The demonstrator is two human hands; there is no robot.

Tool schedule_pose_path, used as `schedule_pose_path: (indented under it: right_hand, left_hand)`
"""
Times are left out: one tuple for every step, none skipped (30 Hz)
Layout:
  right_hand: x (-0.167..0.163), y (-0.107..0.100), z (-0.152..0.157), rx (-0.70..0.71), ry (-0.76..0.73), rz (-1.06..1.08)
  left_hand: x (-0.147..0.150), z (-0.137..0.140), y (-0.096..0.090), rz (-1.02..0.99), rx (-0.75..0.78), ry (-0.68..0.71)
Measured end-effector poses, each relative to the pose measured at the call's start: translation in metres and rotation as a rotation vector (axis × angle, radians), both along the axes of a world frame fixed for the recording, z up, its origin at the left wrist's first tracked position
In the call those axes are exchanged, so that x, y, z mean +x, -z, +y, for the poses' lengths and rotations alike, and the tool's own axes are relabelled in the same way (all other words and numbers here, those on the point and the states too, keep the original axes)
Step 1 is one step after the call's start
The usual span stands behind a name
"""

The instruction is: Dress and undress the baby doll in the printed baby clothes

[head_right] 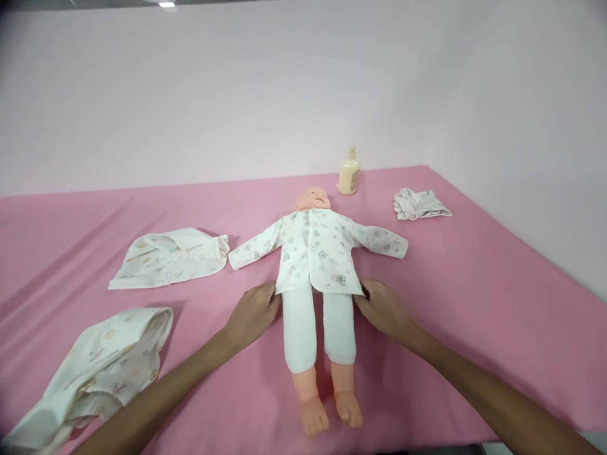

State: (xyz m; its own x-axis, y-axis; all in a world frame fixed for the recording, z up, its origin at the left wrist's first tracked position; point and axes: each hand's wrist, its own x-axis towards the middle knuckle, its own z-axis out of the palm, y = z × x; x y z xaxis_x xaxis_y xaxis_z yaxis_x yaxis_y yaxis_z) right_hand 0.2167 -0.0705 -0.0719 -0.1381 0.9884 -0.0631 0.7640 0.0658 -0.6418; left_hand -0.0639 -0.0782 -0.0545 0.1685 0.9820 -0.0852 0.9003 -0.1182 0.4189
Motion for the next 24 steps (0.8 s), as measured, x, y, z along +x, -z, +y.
schedule_pose_path:
  right_hand:
    - [0.001,-0.002,0.0,-0.006,-0.024,0.028]
    - [0.002,-0.004,0.0,-0.015,-0.037,0.054]
    - [0.004,-0.007,0.0,-0.023,-0.037,0.072]
    - [0.005,-0.009,-0.001,-0.032,-0.029,0.084]
    - [0.006,-0.012,-0.001,-0.04,-0.018,0.095]
    - [0.007,-0.015,-0.003,-0.045,-0.01,0.103]
    - [0.008,-0.018,-0.004,-0.047,-0.004,0.108]
    - [0.009,-0.02,-0.006,-0.045,-0.001,0.108]
    - [0.009,-0.023,-0.008,-0.04,0.001,0.105]
    - [0.01,-0.024,-0.01,-0.033,0.001,0.1]
    - [0.01,-0.025,-0.011,-0.025,0.001,0.095]
    - [0.011,-0.025,-0.013,-0.017,-0.002,0.092]
    - [0.012,-0.025,-0.014,-0.009,-0.004,0.091]
    - [0.012,-0.024,-0.014,-0.002,-0.008,0.089]
    - [0.013,-0.023,-0.014,0.001,-0.011,0.085]
    - [0.014,-0.022,-0.014,0.002,-0.014,0.08]
    - [0.014,-0.02,-0.014,0.003,-0.019,0.075]
    - [0.015,-0.019,-0.014,0.005,-0.025,0.073]
    - [0.015,-0.018,-0.014,0.008,-0.031,0.073]
    - [0.015,-0.017,-0.014,0.01,-0.038,0.074]
    - [0.015,-0.017,-0.014,0.013,-0.043,0.076]
    - [0.014,-0.016,-0.015,0.015,-0.045,0.077]
    - [0.013,-0.017,-0.015,0.022,-0.041,0.077]
    - [0.012,-0.017,-0.016,0.042,-0.027,0.08]
  left_hand:
    - [0.0,-0.001,-0.001,0.019,0.001,0.017]
    - [0.001,-0.002,-0.003,0.028,0.007,0.027]
    - [0.001,-0.003,-0.005,0.04,0.013,0.031]
    - [0.001,-0.005,-0.008,0.059,0.014,0.036]
    - [0.0,-0.007,-0.011,0.085,0.005,0.044]
    - [-0.002,-0.011,-0.015,0.114,-0.01,0.053]
    - [-0.006,-0.016,-0.02,0.14,-0.029,0.065]
    - [-0.013,-0.022,-0.025,0.165,-0.041,0.079]
    - [-0.023,-0.029,-0.032,0.182,-0.042,0.089]
    - [-0.036,-0.038,-0.039,0.194,-0.025,0.098]
    - [-0.052,-0.048,-0.046,0.213,0.025,0.089]
    - [-0.071,-0.059,-0.052,0.23,0.065,0.052]
    - [-0.092,-0.07,-0.057,0.252,0.098,-0.018]
    - [-0.114,-0.081,-0.059,0.277,0.106,-0.093]
    - [-0.135,-0.092,-0.059,0.304,0.097,-0.164]
    - [-0.156,-0.103,-0.056,0.317,0.083,-0.219]
    - [-0.174,-0.113,-0.051,0.324,0.062,-0.267]
    - [-0.19,-0.122,-0.043,0.325,0.029,-0.297]
    - [-0.201,-0.129,-0.035,0.322,0.021,-0.312]
    - [-0.209,-0.136,-0.026,0.31,-0.023,-0.311]
    - [-0.213,-0.141,-0.019,0.285,-0.047,-0.321]
    - [-0.215,-0.144,-0.013,0.26,-0.06,-0.328]
    - [-0.214,-0.146,-0.01,0.24,-0.066,-0.342]
    - [-0.211,-0.146,-0.009,0.231,-0.058,-0.363]
